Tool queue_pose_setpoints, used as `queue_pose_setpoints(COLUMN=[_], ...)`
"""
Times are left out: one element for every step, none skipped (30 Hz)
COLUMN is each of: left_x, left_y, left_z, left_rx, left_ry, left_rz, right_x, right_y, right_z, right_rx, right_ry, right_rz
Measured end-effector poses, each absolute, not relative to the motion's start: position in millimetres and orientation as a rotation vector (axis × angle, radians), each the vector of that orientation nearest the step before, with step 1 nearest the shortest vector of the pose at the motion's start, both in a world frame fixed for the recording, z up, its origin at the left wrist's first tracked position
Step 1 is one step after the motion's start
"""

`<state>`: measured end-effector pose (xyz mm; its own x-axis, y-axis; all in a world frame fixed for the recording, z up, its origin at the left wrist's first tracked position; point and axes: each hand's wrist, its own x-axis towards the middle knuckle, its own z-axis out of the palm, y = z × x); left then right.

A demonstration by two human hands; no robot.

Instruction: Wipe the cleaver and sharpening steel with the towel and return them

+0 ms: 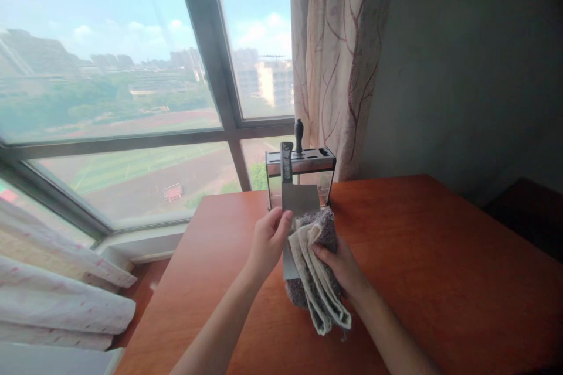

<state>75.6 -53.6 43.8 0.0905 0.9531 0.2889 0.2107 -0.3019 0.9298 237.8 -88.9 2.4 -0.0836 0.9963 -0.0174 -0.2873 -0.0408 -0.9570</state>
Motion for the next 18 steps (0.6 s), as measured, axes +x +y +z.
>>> queue_pose_setpoints(left_x=[77,78,79,79,79,78,77,76,75,74,72,71,70,69,68,68,67,66], left_y=[-55,-55,-55,-56,-56,-57,-58,-59,-60,-62,-63,-65,-66,-68,-69,-70,-70,-71], left_z=[40,38,35,34,33,32,31,31,30,30,30,30,30,30,31,31,31,32], left_rx=[1.631,1.632,1.632,1.630,1.626,1.622,1.620,1.618,1.618,1.620,1.622,1.625,1.628,1.631,1.634,1.637,1.641,1.647], left_ry=[1.200,1.227,1.252,1.272,1.286,1.291,1.286,1.273,1.255,1.234,1.213,1.190,1.168,1.148,1.129,1.110,1.091,1.073], left_rz=[1.284,1.292,1.298,1.306,1.315,1.321,1.323,1.320,1.312,1.297,1.276,1.249,1.218,1.187,1.156,1.128,1.101,1.074], right_x=[238,238,238,239,239,240,241,243,244,246,248,250,252,255,257,258,260,262], right_y=[-89,-89,-88,-88,-88,-87,-86,-85,-84,-83,-82,-81,-79,-77,-75,-73,-70,-67], right_z=[2,1,1,1,1,1,1,1,1,1,1,2,2,3,4,5,7,8], right_rx=[-0.982,-0.990,-0.994,-0.997,-0.997,-0.995,-0.991,-0.985,-0.982,-0.982,-0.985,-0.990,-0.996,-1.002,-1.008,-1.013,-1.018,-1.024], right_ry=[-1.029,-1.028,-1.031,-1.041,-1.055,-1.068,-1.076,-1.079,-1.078,-1.076,-1.076,-1.077,-1.073,-1.068,-1.061,-1.053,-1.044,-1.038], right_rz=[1.421,1.431,1.440,1.445,1.444,1.438,1.433,1.432,1.431,1.429,1.423,1.418,1.408,1.399,1.390,1.379,1.367,1.352])
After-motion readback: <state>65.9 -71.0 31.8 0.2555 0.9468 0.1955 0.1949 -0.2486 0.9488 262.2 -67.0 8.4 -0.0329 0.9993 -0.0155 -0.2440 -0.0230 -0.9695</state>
